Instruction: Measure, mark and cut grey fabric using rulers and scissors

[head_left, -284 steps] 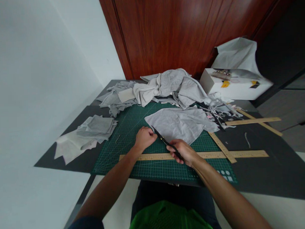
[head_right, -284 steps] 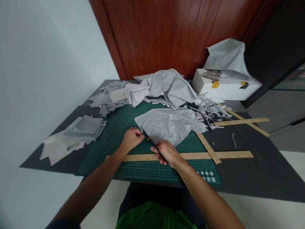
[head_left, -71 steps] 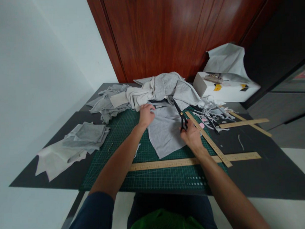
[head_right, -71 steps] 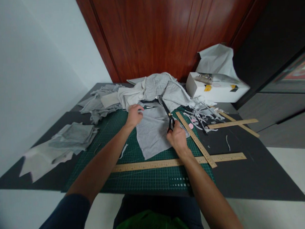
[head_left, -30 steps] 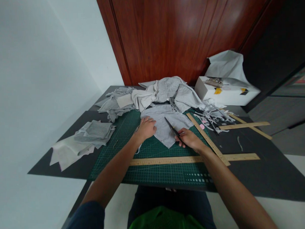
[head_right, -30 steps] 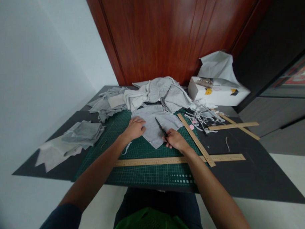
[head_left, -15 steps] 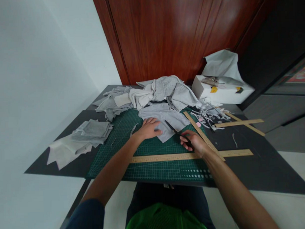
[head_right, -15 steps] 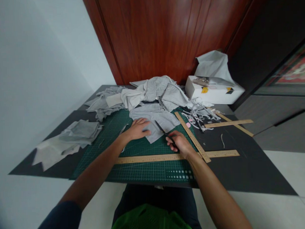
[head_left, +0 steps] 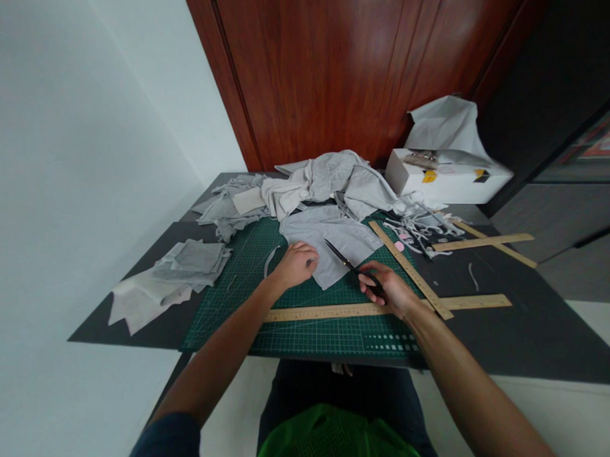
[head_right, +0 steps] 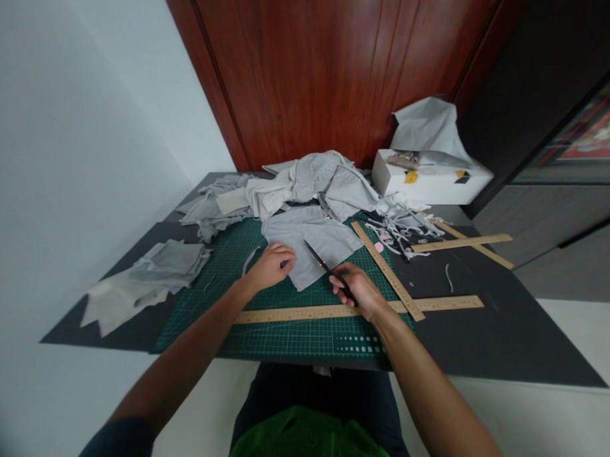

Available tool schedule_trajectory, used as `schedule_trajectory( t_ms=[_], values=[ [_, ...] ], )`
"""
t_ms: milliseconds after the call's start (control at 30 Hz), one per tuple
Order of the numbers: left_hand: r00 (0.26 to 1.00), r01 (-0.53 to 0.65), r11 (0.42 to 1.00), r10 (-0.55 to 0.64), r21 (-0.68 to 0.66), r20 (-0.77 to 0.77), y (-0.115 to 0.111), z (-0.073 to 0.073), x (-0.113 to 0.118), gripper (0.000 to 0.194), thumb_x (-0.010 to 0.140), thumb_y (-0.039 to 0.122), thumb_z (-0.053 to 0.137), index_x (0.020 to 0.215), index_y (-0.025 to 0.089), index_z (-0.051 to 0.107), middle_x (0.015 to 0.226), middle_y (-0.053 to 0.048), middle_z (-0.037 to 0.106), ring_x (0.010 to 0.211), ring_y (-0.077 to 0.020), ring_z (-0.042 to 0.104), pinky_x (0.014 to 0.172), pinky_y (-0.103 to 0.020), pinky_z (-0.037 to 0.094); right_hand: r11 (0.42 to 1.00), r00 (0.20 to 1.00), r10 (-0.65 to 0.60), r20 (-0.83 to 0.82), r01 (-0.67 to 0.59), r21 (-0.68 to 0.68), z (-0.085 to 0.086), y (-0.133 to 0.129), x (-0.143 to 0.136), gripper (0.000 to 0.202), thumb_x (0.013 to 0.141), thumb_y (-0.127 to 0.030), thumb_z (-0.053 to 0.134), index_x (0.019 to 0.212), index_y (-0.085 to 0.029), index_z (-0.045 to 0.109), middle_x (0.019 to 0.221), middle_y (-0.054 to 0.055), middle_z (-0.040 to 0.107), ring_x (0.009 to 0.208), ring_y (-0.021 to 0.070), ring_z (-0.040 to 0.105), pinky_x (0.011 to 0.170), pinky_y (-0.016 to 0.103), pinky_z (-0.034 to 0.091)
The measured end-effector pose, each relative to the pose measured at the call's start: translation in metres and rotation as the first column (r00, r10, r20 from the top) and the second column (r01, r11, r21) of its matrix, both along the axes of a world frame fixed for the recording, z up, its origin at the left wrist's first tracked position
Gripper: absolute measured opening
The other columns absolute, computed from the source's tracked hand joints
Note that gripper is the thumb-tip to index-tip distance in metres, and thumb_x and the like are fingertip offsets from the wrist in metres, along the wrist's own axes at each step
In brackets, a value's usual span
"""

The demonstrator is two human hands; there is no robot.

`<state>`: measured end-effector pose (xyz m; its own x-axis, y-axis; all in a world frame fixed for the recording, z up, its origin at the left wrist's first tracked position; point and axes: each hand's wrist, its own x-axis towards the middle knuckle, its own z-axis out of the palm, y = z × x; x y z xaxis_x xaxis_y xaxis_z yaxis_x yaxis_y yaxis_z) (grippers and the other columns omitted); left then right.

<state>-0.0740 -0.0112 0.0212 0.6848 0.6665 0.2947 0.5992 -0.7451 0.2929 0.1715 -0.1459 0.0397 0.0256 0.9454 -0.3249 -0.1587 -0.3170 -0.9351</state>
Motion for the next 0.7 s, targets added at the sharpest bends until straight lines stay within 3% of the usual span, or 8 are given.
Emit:
schedule_trajectory(
  t_ms=[167, 300, 433, 567, 700],
  values=[
    [0.989, -0.069, 0.998, 0.066, -0.013, -0.128, 0.032, 0.009, 0.018, 0.038, 0.096, 0.027, 0.062, 0.131, 0.023, 0.075, 0.148, -0.01, 0.068, 0.141, -0.0274, 0.058, 0.122, -0.045, 0.041, 0.998, 0.996, -0.069, 0.059, 0.07, -0.002, 0.001, 0.01, -0.002, 0.04, 0.069, -0.037, 0.074, 0.102, -0.021, 0.059, 0.059, -0.004, 0.06, 0.039, 0.0095, 0.042, 0.034, 0.021, 0.02],
    [0.936, -0.18, 0.975, 0.13, -0.129, -0.327, 0.047, 0.0, 0.023, 0.065, 0.097, 0.051, 0.064, 0.156, 0.025, 0.056, 0.172, -0.014, 0.041, 0.159, -0.0354, 0.036, 0.128, -0.054, 0.03, 0.996, 0.989, -0.076, 0.129, 0.08, -0.032, -0.004, 0.013, 0.001, 0.038, 0.072, -0.035, 0.073, 0.104, -0.019, 0.062, 0.058, -0.004, 0.06, 0.038, 0.01, 0.044, 0.033, 0.02, 0.02],
    [0.918, -0.207, 0.962, 0.128, -0.177, -0.375, 0.059, -0.009, 0.023, 0.074, 0.099, 0.064, 0.056, 0.164, 0.03, 0.043, 0.178, -0.012, 0.028, 0.165, -0.0376, 0.023, 0.131, -0.058, 0.021, 0.996, 0.978, -0.072, 0.194, 0.081, -0.038, -0.011, 0.023, 0.006, 0.035, 0.073, -0.032, 0.073, 0.103, -0.018, 0.064, 0.058, -0.004, 0.06, 0.038, 0.0098, 0.045, 0.033, 0.02, 0.022],
    [0.924, -0.204, 0.964, 0.131, -0.172, -0.359, 0.077, -0.007, 0.028, 0.072, 0.102, 0.06, 0.053, 0.165, 0.026, 0.042, 0.179, -0.013, 0.026, 0.165, -0.0367, 0.02, 0.131, -0.06, 0.017, 0.989, 0.962, -0.141, 0.232, 0.146, -0.005, -0.01, 0.042, 0.007, 0.032, 0.073, -0.028, 0.074, 0.103, -0.018, 0.064, 0.057, -0.004, 0.06, 0.039, 0.0097, 0.046, 0.034, 0.02, 0.024],
    [0.949, -0.204, 0.978, 0.188, -0.037, -0.252, 0.077, -0.003, 0.031, 0.056, 0.103, 0.046, 0.057, 0.153, 0.022, 0.057, 0.169, -0.013, 0.045, 0.159, -0.0341, 0.032, 0.129, -0.056, 0.025, 0.986, 0.962, -0.162, 0.221, 0.165, 0.004, -0.006, 0.047, 0.011, 0.032, 0.074, -0.028, 0.074, 0.102, -0.02, 0.062, 0.057, -0.004, 0.059, 0.04, 0.0101, 0.046, 0.034, 0.02, 0.025]
  ],
)
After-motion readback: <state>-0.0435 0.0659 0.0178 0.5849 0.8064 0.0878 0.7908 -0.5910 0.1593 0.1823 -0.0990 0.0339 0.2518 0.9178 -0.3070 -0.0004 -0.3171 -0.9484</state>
